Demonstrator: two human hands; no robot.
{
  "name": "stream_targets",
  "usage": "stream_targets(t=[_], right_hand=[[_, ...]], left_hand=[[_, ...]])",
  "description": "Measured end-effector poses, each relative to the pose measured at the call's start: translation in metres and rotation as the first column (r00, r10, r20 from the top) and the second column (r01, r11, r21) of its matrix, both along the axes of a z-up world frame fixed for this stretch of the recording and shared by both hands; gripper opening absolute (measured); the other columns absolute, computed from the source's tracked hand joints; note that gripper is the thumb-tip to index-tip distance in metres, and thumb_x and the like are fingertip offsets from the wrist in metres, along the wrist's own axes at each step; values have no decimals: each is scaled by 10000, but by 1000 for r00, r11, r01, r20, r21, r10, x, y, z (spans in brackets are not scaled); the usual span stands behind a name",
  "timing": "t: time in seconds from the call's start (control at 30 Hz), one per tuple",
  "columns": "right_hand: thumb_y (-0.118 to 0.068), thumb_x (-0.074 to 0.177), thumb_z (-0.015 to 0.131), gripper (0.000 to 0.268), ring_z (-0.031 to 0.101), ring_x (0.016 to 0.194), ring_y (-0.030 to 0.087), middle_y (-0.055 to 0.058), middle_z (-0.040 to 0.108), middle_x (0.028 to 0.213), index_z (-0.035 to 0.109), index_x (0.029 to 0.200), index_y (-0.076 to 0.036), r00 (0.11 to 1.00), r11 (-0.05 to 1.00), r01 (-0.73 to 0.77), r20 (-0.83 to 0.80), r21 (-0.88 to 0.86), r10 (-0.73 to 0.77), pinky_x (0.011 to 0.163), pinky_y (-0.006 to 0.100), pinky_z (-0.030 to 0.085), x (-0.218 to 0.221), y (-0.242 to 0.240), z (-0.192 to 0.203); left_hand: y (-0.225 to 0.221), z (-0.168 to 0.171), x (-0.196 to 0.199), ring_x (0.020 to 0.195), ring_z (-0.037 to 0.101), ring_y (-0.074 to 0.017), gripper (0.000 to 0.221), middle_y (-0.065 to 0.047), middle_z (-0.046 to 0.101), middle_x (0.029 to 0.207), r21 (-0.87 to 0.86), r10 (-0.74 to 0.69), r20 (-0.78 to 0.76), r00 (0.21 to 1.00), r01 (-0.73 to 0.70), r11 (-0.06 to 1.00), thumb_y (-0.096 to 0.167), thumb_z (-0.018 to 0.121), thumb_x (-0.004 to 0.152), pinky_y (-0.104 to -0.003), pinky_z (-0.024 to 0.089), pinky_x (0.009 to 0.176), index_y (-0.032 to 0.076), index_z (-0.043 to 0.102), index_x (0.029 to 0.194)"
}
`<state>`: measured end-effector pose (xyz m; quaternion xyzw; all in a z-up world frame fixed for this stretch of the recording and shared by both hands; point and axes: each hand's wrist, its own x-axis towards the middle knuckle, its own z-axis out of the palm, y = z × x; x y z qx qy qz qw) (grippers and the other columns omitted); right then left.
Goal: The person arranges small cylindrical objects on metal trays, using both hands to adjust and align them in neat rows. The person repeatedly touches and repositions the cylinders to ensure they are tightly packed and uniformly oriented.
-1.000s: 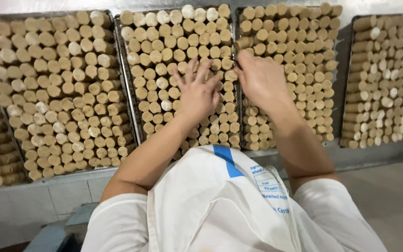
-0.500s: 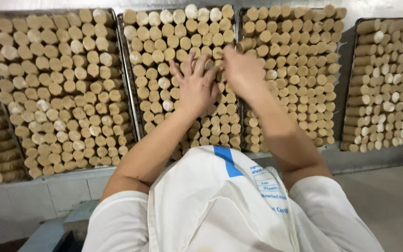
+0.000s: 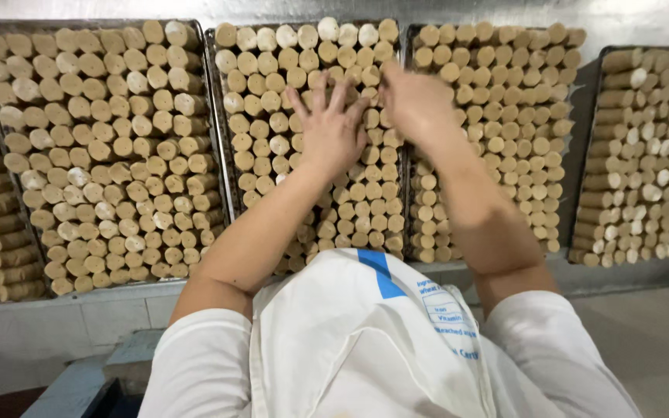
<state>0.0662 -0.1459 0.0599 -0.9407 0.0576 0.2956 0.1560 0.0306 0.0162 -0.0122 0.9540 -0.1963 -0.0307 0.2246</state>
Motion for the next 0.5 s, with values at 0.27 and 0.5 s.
stream_targets(t=[0.27,0.5], right_hand=[[-223,1094,499,198,686,728,353,191,670,822,546,1156,-40,984,992,-85,149,-90,98,633,482,535,24,-2,-6],[-229,1076,573,261,692,789,432,194,708,867,530,1258,-48,870,993,-117,482,1,102,695,533,524,32,-6,-13]], left_hand=[[-9,-4,28,1475,228,-436,495,-111,390,1547,-5,24,29,999,-24,1000,322,650,892,-831,-18,1113,238,662,1379],[-2,-14,36,1543,213,-391,428,-67,395,1595,-11,58,-90,994,-59,998,312,638,958,-799,-38,1185,269,641,1384]])
